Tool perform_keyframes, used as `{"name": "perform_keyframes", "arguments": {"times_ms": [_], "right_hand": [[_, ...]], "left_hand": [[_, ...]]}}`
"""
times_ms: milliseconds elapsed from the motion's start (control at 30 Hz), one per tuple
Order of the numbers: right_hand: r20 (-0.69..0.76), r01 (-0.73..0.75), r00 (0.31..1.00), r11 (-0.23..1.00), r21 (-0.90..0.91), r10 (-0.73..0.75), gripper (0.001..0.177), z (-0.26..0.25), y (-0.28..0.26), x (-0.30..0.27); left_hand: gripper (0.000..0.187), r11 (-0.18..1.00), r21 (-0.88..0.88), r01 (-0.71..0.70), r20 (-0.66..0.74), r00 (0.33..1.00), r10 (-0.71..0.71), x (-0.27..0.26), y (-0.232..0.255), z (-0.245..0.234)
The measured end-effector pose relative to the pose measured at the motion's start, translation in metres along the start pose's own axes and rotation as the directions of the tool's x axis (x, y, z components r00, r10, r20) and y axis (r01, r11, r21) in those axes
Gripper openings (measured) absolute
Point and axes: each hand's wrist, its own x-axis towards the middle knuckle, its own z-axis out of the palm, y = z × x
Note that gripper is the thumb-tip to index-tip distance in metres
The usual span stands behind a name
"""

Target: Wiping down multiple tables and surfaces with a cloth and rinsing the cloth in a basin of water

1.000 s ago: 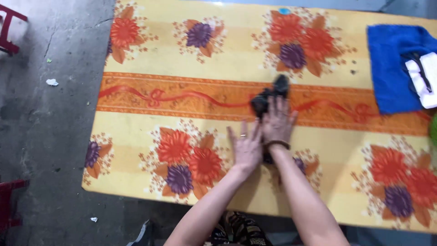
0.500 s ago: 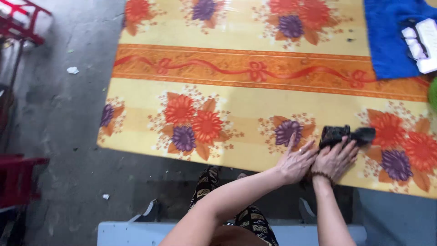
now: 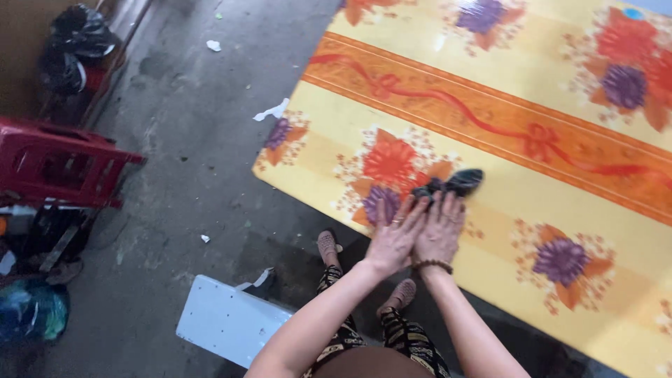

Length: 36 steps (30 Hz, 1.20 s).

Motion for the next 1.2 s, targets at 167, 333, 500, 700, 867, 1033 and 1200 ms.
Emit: {"name": "perform_keyframes", "arguments": {"times_ms": [167, 333, 500, 700, 867, 1033, 1200], "right_hand": [[-0.007, 0.382, 0.922, 0.908, 0.171, -0.386, 0.068, 0.068, -0.13, 0.03], [0.112, 0.402, 0.888, 0.872, 0.278, -0.445, 0.069, 0.087, -0.28, 0.056], [0.17, 0.405, 0.873, 0.874, 0.27, -0.457, 0.066, 0.124, -0.34, 0.094], [0.186, 0.302, 0.925, 0.938, 0.17, -0.331, 0.062, 0.154, -0.334, 0.165], [0.177, 0.248, 0.949, 0.965, 0.081, -0.259, 0.062, 0.186, -0.306, 0.246], [0.171, 0.208, 0.96, 0.974, 0.095, -0.222, 0.059, 0.213, -0.277, 0.324], [0.184, 0.18, 0.963, 0.979, 0.099, -0.196, 0.065, 0.243, -0.249, 0.401]], "left_hand": [[0.118, 0.949, -0.03, 0.315, -0.021, 0.949, -0.315, -0.06, -0.105, -0.033], [0.114, 0.855, -0.03, 0.518, -0.073, 0.852, -0.519, -0.119, -0.205, -0.035], [0.116, 0.827, 0.025, 0.561, -0.068, 0.827, -0.559, -0.117, -0.287, -0.036], [0.115, 0.864, -0.058, 0.499, 0.091, 0.865, -0.494, -0.044, -0.347, -0.036], [0.119, 0.872, -0.16, 0.463, 0.086, 0.886, -0.455, 0.041, -0.378, -0.037], [0.121, 0.849, -0.153, 0.505, 0.087, 0.863, -0.498, 0.124, -0.403, -0.023], [0.128, 0.832, -0.17, 0.529, 0.116, 0.849, -0.516, 0.212, -0.434, -0.006]]}}
